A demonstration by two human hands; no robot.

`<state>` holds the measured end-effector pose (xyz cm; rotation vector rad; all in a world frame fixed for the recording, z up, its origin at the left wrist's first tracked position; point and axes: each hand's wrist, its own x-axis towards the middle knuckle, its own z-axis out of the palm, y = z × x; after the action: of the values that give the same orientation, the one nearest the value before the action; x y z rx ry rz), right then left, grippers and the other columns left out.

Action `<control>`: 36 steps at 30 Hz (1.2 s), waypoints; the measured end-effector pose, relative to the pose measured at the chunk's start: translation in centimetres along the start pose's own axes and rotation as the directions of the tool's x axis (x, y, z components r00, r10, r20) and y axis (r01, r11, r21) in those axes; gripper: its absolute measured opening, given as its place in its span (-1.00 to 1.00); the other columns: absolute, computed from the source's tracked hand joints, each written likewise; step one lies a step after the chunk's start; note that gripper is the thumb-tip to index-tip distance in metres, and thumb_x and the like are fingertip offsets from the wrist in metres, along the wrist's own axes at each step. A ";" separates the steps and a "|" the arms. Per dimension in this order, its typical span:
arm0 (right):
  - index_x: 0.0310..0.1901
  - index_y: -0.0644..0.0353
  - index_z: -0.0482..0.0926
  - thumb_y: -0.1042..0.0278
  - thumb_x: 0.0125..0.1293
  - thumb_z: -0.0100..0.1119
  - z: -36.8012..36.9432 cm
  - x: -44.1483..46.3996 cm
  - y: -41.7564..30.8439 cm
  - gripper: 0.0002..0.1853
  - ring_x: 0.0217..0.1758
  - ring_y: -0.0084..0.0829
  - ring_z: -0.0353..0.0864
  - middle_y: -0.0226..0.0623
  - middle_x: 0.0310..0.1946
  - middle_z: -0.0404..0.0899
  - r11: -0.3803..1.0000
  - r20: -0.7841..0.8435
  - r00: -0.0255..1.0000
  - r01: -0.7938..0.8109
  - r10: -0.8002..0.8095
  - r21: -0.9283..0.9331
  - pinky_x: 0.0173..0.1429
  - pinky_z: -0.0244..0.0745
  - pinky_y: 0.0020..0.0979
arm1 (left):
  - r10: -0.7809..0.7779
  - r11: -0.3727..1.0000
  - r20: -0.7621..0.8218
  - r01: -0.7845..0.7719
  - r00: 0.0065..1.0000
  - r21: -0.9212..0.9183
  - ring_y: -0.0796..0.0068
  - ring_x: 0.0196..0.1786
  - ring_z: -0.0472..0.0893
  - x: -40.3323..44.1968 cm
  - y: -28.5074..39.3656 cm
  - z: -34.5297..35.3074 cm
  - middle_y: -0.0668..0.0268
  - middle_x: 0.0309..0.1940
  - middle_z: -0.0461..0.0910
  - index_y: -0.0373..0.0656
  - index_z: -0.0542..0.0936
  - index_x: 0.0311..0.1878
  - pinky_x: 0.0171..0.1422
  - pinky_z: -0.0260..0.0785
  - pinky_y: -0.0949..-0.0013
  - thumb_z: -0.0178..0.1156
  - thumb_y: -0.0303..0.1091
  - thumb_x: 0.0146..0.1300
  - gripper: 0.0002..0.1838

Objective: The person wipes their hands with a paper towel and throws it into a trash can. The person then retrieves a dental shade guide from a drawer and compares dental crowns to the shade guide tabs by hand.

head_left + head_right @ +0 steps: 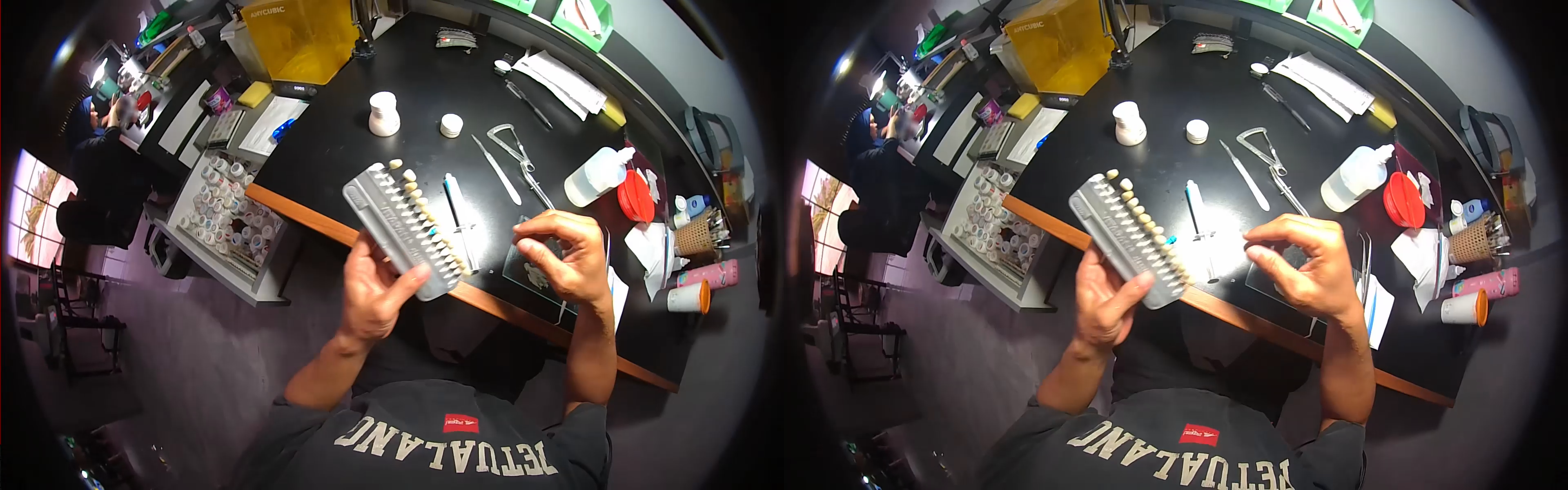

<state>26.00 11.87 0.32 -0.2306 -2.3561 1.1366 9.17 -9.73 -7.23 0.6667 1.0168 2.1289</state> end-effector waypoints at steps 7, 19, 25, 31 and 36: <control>-0.09 0.39 0.76 0.53 0.18 0.53 1.1 0.0 -0.3 -0.74 -0.35 -0.41 0.79 -0.12 -0.35 0.79 0.999 0.078 0.997 0.015 -0.018 0.046 -0.21 0.63 -0.43 | 0.032 0.995 0.037 -0.035 0.999 0.098 0.40 0.19 0.65 1.0 -2.4 4.1 0.11 0.15 0.59 -0.37 0.33 0.32 0.35 0.51 0.29 0.31 -0.70 0.32 -0.44; -0.06 0.33 0.80 0.53 0.24 0.45 1.0 0.0 -0.6 -0.77 -0.26 -0.30 0.84 -0.07 -0.30 0.81 0.999 0.071 0.997 -0.032 0.030 0.029 -0.14 0.66 -0.39 | -0.056 0.991 0.041 0.051 0.998 0.120 0.35 0.21 0.66 0.0 -2.5 4.6 0.11 0.14 0.64 -0.33 0.45 0.33 0.42 0.44 0.24 0.32 -0.69 0.28 -0.45; -0.02 0.33 0.79 0.56 0.29 0.38 1.0 0.0 -0.7 -0.77 -0.30 -0.28 0.83 -0.05 -0.32 0.80 0.999 0.100 0.994 -0.042 0.040 0.018 -0.18 0.64 -0.37 | -0.048 0.992 0.024 0.045 0.999 0.121 0.36 0.18 0.67 -0.1 -2.5 4.7 0.13 0.10 0.66 -0.32 0.47 0.31 0.38 0.48 0.27 0.29 -0.70 0.28 -0.48; -0.02 0.33 0.78 0.59 0.31 0.33 1.0 0.0 -0.5 -0.78 -0.32 -0.27 0.82 -0.04 -0.32 0.80 0.999 0.105 0.994 -0.034 0.032 0.011 -0.20 0.63 -0.36 | -0.023 0.987 0.008 0.021 1.000 0.157 0.39 0.14 0.69 -0.2 -2.8 4.6 0.14 0.08 0.67 -0.35 0.51 0.26 0.35 0.49 0.30 0.29 -0.69 0.29 -0.53; -0.02 0.33 0.78 0.63 0.30 0.29 1.0 -0.1 -0.4 -0.76 -0.28 -0.21 0.83 -0.02 -0.27 0.80 0.998 0.108 0.993 -0.052 0.049 0.024 -0.17 0.64 -0.36 | -0.009 0.980 -0.003 0.010 1.000 0.196 0.39 0.15 0.68 -0.3 -3.2 4.4 0.13 0.08 0.67 -0.36 0.51 0.27 0.35 0.49 0.30 0.30 -0.69 0.29 -0.53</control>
<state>25.54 10.89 0.07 -0.2264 -2.4399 1.2318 13.48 -6.38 -7.32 0.7522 1.2398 2.0377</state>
